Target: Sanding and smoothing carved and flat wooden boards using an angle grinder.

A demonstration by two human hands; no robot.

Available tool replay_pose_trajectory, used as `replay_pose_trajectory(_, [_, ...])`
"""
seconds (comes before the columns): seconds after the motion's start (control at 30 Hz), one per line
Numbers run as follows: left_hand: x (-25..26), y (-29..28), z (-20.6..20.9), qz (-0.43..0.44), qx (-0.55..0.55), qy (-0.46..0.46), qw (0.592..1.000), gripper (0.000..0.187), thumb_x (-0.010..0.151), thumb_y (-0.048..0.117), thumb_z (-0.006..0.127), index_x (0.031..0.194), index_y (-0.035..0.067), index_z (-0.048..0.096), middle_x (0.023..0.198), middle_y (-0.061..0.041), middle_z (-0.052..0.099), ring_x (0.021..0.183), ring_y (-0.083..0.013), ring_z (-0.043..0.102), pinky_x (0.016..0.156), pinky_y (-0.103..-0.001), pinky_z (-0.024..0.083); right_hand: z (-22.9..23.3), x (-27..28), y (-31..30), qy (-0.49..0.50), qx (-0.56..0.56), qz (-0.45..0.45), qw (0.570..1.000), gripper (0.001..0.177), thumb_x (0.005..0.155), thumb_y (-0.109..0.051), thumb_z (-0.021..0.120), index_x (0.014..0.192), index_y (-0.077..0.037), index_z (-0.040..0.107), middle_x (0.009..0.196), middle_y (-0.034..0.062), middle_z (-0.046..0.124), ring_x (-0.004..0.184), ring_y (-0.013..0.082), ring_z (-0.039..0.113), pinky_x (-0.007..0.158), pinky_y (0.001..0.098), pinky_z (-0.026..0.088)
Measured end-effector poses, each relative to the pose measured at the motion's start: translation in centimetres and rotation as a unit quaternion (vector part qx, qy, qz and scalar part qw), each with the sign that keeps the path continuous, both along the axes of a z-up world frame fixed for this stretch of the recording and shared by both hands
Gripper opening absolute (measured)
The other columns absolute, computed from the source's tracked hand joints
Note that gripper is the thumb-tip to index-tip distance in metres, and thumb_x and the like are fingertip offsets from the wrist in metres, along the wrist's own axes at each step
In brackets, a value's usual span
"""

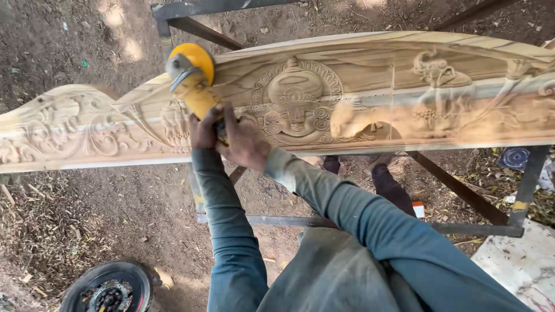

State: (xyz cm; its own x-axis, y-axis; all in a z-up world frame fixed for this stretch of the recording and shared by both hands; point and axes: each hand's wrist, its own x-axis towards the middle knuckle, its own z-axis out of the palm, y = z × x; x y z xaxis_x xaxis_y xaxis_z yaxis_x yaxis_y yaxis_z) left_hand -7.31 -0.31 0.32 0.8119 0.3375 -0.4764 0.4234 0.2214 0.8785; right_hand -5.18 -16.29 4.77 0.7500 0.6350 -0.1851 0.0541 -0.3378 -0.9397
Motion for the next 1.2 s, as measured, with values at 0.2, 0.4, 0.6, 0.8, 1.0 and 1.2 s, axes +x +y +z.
replay_pose_trajectory(0.2, [-0.6,-4.1,0.1,0.029,-0.009,0.009,0.999,0.031,0.086,0.017,0.075,0.107,-0.004,0.070,0.093,-0.009,0.075,0.078,-0.0184,0.072,0.073,-0.032,0.060,0.1,-0.6,-4.9,0.003,-0.049,-0.024,0.999,0.105,0.089,-0.028,0.073,0.155,0.013,0.001,0.086,0.0313,0.066,0.067,0.0407,0.070,0.060,0.0474,0.059])
replay_pose_trajectory(0.4, [1.3,-14.9,0.1,-0.054,-0.048,-0.009,0.997,0.026,0.085,0.012,0.080,0.103,-0.004,0.072,0.093,-0.009,0.076,0.077,-0.0172,0.072,0.072,-0.030,0.061,-1.0,-1.9,-14.0,-0.059,-0.091,-0.059,0.992,0.104,0.085,-0.027,0.080,0.148,0.014,0.009,0.103,0.0396,0.061,0.075,0.0429,0.070,0.064,0.0457,0.061])
replay_pose_trajectory(0.6, [5.1,-26.6,1.8,-0.200,-0.025,-0.033,0.979,0.026,0.084,0.019,0.083,0.099,-0.002,0.076,0.090,-0.007,0.079,0.076,-0.0121,0.074,0.070,-0.029,0.061,2.2,-1.0,-24.3,-0.035,-0.092,-0.219,0.971,0.091,0.085,-0.019,0.081,0.151,0.004,0.023,0.110,0.0289,0.068,0.097,0.0464,0.071,0.077,0.0495,0.059])
replay_pose_trajectory(0.8, [6.2,-39.3,1.6,-0.293,-0.007,-0.038,0.955,0.029,0.080,0.020,0.085,0.097,-0.003,0.077,0.086,-0.007,0.080,0.071,-0.0134,0.075,0.069,-0.031,0.063,2.1,-2.2,-37.0,-0.051,-0.064,-0.262,0.961,0.083,0.087,-0.017,0.076,0.148,0.002,0.023,0.112,0.0289,0.064,0.096,0.0451,0.072,0.076,0.0500,0.058])
replay_pose_trajectory(1.0, [5.4,-51.5,2.1,-0.314,-0.026,-0.028,0.949,0.031,0.081,0.021,0.084,0.101,-0.002,0.077,0.091,-0.009,0.080,0.077,-0.0135,0.076,0.073,-0.032,0.063,3.0,-3.3,-48.3,0.016,-0.131,-0.317,0.939,0.088,0.084,-0.018,0.077,0.150,0.001,0.022,0.112,0.0321,0.063,0.099,0.0515,0.066,0.079,0.0554,0.054])
replay_pose_trajectory(1.2, [5.6,-62.5,1.7,-0.323,-0.082,-0.022,0.943,0.032,0.081,0.023,0.085,0.100,-0.001,0.075,0.092,-0.008,0.079,0.078,-0.0140,0.076,0.074,-0.031,0.063,3.1,-3.9,-59.3,0.005,-0.114,-0.330,0.937,0.087,0.081,-0.023,0.079,0.144,0.000,0.025,0.109,0.0344,0.065,0.097,0.0532,0.067,0.075,0.0568,0.055])
